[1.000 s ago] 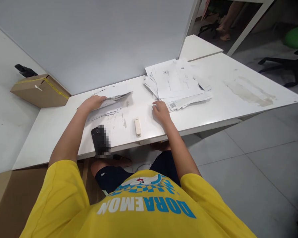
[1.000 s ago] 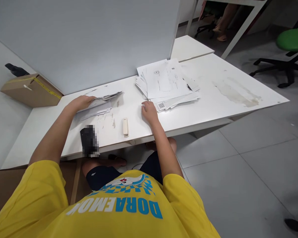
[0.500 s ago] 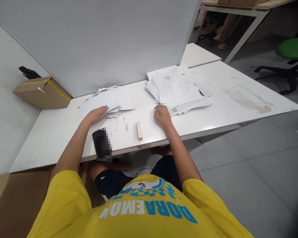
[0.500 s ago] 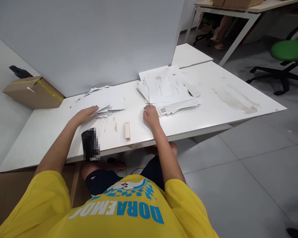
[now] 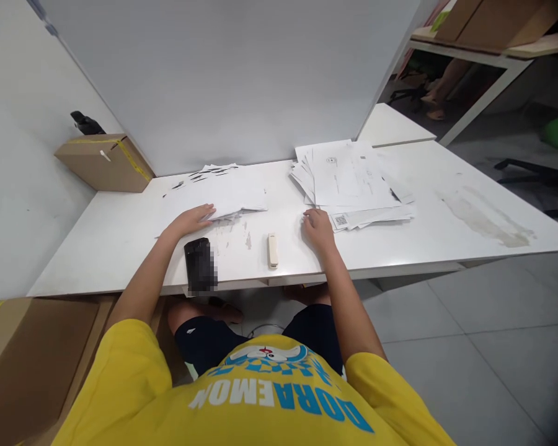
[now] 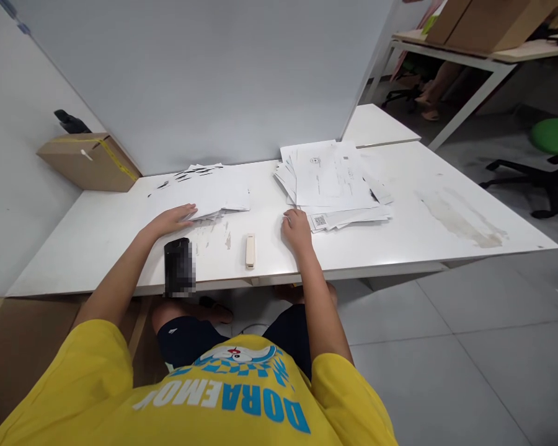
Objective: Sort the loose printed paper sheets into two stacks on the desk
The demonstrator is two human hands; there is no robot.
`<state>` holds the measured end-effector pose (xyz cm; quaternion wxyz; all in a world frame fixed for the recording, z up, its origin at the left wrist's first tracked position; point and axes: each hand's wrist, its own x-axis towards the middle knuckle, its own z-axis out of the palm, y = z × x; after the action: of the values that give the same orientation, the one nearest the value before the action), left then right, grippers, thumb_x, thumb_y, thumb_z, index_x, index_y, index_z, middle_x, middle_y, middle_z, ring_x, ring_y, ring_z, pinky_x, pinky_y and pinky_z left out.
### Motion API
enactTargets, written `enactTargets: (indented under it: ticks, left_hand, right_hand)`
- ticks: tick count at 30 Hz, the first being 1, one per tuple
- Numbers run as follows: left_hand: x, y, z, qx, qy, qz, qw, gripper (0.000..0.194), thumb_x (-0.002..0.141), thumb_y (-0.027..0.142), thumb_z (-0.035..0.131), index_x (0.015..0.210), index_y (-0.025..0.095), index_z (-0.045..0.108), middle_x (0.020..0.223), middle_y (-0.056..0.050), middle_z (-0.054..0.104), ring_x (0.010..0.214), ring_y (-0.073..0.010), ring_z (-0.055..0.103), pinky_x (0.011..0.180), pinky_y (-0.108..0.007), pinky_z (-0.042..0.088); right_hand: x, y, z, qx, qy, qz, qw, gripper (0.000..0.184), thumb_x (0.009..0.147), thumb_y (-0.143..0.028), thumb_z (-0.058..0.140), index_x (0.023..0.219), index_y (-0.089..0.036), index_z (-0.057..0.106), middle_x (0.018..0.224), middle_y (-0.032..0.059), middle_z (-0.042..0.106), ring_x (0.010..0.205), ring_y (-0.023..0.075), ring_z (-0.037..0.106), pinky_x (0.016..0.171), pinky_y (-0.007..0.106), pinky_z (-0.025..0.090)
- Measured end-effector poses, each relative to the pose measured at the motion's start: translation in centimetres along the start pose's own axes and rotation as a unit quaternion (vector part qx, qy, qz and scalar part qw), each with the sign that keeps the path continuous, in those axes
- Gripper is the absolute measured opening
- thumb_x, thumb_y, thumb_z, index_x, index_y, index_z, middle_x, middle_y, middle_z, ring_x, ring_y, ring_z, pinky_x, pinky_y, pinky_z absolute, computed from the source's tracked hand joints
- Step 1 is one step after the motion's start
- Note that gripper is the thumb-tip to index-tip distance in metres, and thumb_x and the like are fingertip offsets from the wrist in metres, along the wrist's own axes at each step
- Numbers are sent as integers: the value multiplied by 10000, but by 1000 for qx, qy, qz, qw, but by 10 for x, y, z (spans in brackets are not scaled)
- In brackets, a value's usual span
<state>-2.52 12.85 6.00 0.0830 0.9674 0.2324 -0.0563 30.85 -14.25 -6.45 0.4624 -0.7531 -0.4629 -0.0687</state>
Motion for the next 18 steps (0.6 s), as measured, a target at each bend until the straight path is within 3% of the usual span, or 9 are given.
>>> enactTargets:
  ticks: [5, 12, 18]
  left_hand:
    - [0, -2, 2, 11, -6, -1, 1000, 614, 953, 508, 439, 1501, 231, 463, 1631, -25, 339, 1510, -203, 322, 1223, -352, 291]
    - [5, -4, 16, 35, 66, 4, 997, 557, 975, 436, 386, 1448, 182, 536, 1563, -56, 462, 1462, -198, 400, 1212, -340, 322]
    - [11, 0, 19, 45, 90, 13, 995, 578, 957, 489, 474, 1445, 186, 541, 1542, -80, 488, 1426, -250, 436, 1198, -388, 344]
  right_hand:
    - [0, 0, 0, -3, -2, -1, 1000, 205, 863, -213, 468, 960, -214, 649, 1042, 127, 677, 1051, 290, 569, 987, 492, 473]
    - [-1, 1, 1, -4, -7, 12, 1000, 211, 870, -217, 459, 961, -213, 650, 1042, 122, 679, 1053, 288, 573, 996, 482, 466]
    - [0, -1, -1, -3, -15, 21, 1000, 212, 866, -208, 462, 960, -210, 652, 1051, 126, 682, 1060, 285, 576, 996, 477, 465]
